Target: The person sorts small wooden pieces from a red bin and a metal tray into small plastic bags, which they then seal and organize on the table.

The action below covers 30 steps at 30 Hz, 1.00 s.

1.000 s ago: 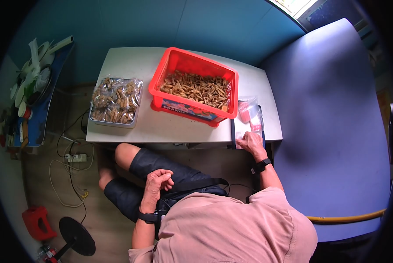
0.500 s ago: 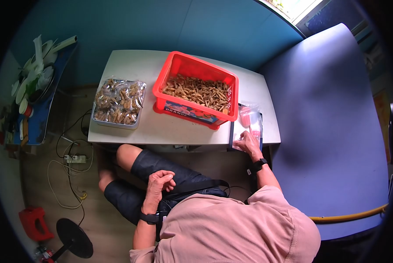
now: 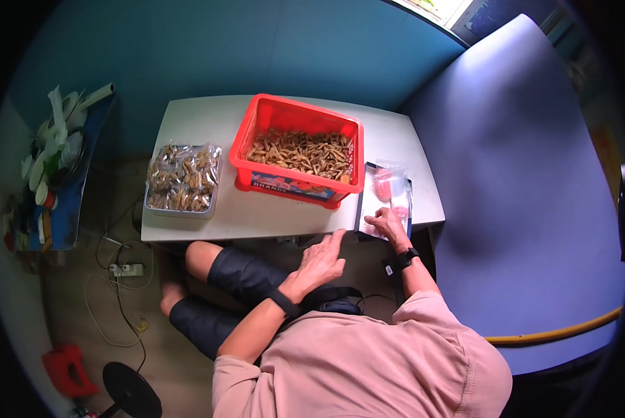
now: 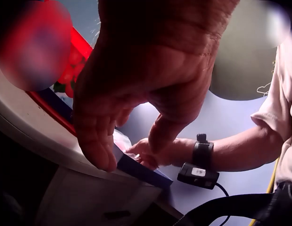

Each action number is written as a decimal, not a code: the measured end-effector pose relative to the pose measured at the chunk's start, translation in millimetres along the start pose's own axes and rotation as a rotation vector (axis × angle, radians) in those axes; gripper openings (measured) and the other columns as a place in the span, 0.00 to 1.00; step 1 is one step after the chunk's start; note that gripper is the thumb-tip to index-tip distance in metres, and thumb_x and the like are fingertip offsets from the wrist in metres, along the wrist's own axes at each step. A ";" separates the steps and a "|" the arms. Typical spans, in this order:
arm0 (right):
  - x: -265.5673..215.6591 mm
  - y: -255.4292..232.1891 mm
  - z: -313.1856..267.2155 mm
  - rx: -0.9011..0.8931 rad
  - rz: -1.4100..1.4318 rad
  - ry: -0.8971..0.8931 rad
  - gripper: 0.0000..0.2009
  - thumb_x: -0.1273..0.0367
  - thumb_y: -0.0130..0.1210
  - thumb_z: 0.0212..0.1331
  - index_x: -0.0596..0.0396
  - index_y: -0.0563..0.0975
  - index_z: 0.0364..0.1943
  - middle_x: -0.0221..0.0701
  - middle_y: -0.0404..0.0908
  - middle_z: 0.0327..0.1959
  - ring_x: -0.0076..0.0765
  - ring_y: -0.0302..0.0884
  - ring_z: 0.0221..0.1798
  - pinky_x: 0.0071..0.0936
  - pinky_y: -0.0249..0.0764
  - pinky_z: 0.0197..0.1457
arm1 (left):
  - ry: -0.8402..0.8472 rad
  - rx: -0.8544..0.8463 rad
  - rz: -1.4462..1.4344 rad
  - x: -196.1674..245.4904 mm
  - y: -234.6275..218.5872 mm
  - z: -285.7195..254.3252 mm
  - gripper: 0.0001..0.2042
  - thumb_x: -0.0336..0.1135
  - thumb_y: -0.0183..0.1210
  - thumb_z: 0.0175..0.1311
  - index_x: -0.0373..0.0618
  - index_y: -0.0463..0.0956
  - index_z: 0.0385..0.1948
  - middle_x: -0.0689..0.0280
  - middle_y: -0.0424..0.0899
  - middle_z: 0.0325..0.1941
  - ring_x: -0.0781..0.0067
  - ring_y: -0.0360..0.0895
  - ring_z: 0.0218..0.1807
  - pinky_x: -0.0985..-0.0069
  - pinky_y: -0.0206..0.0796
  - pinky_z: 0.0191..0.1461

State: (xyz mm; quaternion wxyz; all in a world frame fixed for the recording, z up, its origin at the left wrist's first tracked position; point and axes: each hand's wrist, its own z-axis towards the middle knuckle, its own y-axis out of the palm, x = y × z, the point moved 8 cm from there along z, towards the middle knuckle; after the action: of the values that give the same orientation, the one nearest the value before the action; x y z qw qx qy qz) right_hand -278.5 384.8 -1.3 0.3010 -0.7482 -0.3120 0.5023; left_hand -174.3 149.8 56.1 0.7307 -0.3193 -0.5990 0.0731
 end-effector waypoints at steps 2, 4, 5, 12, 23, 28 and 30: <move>-0.4 1.9 -4.0 -0.023 0.098 0.016 0.19 0.55 0.64 0.49 0.59 0.77 0.24 0.30 0.74 0.16 0.23 0.69 0.17 0.24 0.64 0.20 | 0.016 -0.033 0.024 3.4 16.4 15.8 0.33 0.34 0.55 0.50 0.41 0.57 0.63 0.40 0.75 0.49 0.35 0.77 0.45 0.50 0.70 0.49; 2.7 6.9 -3.7 -0.077 0.299 0.029 0.17 0.57 0.62 0.53 0.59 0.77 0.25 0.27 0.74 0.16 0.22 0.67 0.17 0.22 0.61 0.19 | 0.028 -0.064 0.041 3.6 29.3 26.5 0.35 0.33 0.56 0.49 0.40 0.55 0.64 0.39 0.74 0.49 0.34 0.77 0.45 0.50 0.70 0.50; 4.0 10.2 -3.9 -0.124 0.373 0.035 0.15 0.59 0.61 0.55 0.60 0.77 0.27 0.25 0.72 0.17 0.20 0.66 0.17 0.20 0.60 0.19 | -0.006 -0.130 0.055 -0.7 39.1 29.9 0.38 0.33 0.57 0.49 0.40 0.53 0.66 0.39 0.72 0.53 0.35 0.75 0.48 0.51 0.69 0.53; 3.5 20.2 -4.2 -0.173 0.514 -0.002 0.13 0.63 0.60 0.56 0.60 0.77 0.30 0.24 0.72 0.18 0.19 0.67 0.18 0.17 0.61 0.20 | -0.060 -0.206 0.050 -7.6 50.4 39.7 0.42 0.33 0.59 0.49 0.40 0.48 0.69 0.39 0.69 0.58 0.37 0.73 0.54 0.54 0.68 0.57; -13.0 21.3 -1.6 -0.059 0.719 -0.085 0.07 0.70 0.59 0.52 0.60 0.74 0.28 0.28 0.77 0.21 0.22 0.75 0.21 0.16 0.69 0.21 | -0.042 -0.161 0.036 -10.9 53.5 53.2 0.39 0.31 0.57 0.51 0.39 0.49 0.68 0.39 0.69 0.58 0.37 0.70 0.57 0.54 0.66 0.60; -22.9 21.7 -3.5 -0.052 0.796 -0.107 0.06 0.72 0.59 0.50 0.58 0.74 0.28 0.27 0.77 0.20 0.21 0.75 0.21 0.16 0.69 0.21 | -0.045 -0.156 0.019 -11.1 52.4 52.4 0.38 0.30 0.56 0.51 0.39 0.50 0.67 0.39 0.68 0.59 0.37 0.70 0.57 0.54 0.66 0.60; -21.2 23.6 -1.4 -0.066 0.812 -0.106 0.06 0.73 0.59 0.49 0.58 0.74 0.28 0.27 0.77 0.20 0.21 0.75 0.21 0.16 0.69 0.21 | -0.027 -0.134 0.000 -10.9 51.4 51.4 0.37 0.30 0.56 0.51 0.39 0.51 0.67 0.40 0.68 0.59 0.37 0.70 0.58 0.53 0.66 0.60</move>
State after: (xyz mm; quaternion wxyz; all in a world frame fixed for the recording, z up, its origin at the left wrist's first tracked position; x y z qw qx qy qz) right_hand -279.7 353.6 -6.9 0.0376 -0.7929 -0.0222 0.6077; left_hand -210.5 204.3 22.6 0.6994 -0.3663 -0.6126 0.0373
